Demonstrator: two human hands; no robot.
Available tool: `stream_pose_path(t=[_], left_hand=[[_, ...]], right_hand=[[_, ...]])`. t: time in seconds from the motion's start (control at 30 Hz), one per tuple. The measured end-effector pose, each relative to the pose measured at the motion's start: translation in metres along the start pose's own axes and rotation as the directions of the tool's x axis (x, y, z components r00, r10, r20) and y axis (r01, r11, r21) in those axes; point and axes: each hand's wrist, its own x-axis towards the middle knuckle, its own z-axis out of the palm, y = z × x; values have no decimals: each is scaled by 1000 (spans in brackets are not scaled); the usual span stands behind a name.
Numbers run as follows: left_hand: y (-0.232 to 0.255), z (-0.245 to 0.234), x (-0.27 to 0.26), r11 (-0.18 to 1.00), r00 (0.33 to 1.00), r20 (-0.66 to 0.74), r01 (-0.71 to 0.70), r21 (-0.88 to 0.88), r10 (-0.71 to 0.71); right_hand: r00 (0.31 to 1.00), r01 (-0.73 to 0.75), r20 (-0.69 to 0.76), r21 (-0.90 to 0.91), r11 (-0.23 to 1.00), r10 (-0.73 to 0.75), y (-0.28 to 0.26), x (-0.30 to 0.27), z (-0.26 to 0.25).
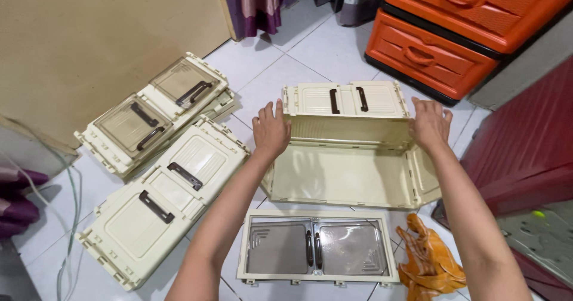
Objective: The person assembles a beige plastic storage box by inserting side panels and securing them with latches, then folds the box flat and wipes its surface with an orange cloth. The person handles multiple similar boxes on a tiled floor.
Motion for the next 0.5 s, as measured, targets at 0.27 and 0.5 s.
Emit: stream_pose_path(t=[0.27, 0.5], left_hand=[[105, 3, 23, 939, 938, 67, -343, 40, 340], [206, 70, 24, 859, 855, 177, -506, 78, 487]], right_hand=[[992, -67, 122, 375, 925, 23, 97, -15, 42], [987, -73, 159, 365, 928, 15, 86, -36, 34]])
